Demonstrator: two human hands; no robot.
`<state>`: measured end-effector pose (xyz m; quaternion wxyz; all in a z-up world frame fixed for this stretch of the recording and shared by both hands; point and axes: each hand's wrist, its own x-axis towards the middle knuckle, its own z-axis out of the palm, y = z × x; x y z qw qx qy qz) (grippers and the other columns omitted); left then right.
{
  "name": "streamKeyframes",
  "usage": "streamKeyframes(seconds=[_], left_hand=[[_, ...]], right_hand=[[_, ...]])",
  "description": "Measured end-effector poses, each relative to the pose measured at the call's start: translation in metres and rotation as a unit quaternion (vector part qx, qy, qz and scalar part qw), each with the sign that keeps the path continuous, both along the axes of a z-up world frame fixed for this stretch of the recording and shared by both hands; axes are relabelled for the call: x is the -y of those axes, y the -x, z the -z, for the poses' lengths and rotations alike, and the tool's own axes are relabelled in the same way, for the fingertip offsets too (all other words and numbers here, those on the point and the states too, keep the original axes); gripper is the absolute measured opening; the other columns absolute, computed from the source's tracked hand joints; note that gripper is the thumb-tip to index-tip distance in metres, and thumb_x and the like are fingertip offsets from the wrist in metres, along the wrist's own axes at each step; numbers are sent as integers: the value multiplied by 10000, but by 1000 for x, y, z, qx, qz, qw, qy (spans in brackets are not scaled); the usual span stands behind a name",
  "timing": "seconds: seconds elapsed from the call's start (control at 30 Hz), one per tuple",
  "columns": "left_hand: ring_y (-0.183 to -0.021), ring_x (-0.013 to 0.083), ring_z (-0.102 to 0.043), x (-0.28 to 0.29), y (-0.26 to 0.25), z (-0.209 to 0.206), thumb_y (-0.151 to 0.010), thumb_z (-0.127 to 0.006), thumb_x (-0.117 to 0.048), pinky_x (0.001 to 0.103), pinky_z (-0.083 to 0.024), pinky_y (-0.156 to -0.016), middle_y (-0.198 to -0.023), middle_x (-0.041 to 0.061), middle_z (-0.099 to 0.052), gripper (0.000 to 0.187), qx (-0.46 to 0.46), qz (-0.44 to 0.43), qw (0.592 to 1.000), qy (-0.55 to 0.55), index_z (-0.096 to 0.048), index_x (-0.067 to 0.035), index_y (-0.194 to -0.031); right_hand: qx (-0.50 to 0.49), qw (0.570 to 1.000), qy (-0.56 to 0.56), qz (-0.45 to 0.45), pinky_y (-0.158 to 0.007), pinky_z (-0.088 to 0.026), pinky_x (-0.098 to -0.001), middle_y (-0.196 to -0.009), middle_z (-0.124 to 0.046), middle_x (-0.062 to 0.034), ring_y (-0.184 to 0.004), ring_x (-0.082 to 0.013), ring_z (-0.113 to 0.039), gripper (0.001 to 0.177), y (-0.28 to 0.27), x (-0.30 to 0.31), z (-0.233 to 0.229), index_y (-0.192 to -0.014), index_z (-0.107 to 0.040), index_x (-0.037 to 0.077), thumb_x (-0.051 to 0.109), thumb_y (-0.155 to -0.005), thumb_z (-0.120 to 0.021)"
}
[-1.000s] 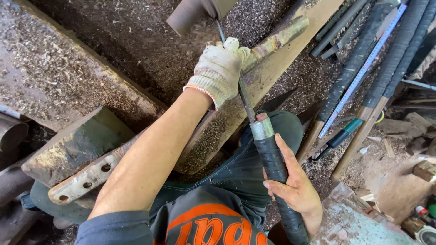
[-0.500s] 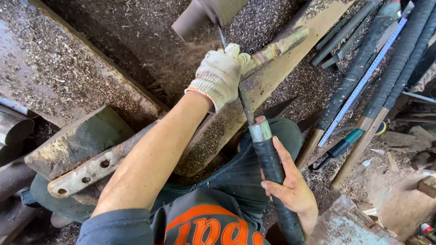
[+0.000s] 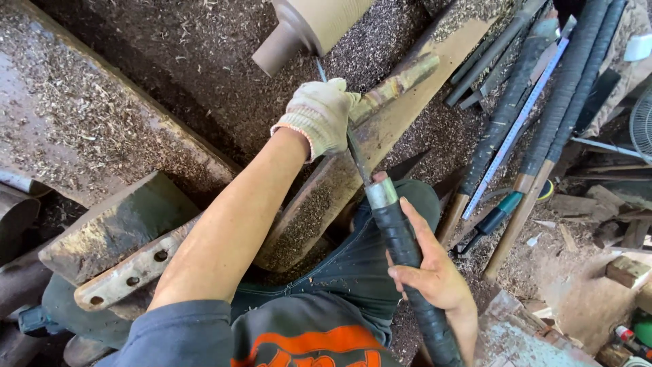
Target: Using a lathe and chisels to turn and shape a wooden object.
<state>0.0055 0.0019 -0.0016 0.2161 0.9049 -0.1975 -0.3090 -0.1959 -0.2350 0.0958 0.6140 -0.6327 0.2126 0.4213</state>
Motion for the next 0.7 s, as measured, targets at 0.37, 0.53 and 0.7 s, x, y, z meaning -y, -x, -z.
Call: streamKeyframes(seconds=[0.37, 0.53, 0.7], left_hand=[[-999, 382, -685, 3, 4, 11, -702, -797, -238, 448, -562, -853, -1077, 177, -668, 355, 15, 8, 1000, -25, -748, -115, -1031], [-961, 395, -691, 3, 3, 5, -676, -808, -222, 459, -566, -822, -1048, 189, -668, 373, 13, -12, 1000, -13, -743, -117, -1028], [-979, 391, -693, 2, 6, 19, -678, -810, -241, 450, -566, -852, -1044, 181, -681, 344, 15, -23, 999, -19, -746, -103, -987]], right_hand=[[21, 999, -25, 12, -553, -546, -283, -924, -650, -121, -620, -144, -625, 1112, 11, 13, 14, -1649, -143, 199, -33, -741, -741], [35, 998, -51, 5, -580, -545, -283, -928, -638, -114, -655, -139, -623, 1087, 13, 19, 19, -1655, -139, 182, -16, -776, -746], [33, 999, -40, -15, -579, -556, -281, -915, -624, -90, -654, -133, -620, 1071, 7, 19, 18, -1648, -138, 181, -14, -780, -734]])
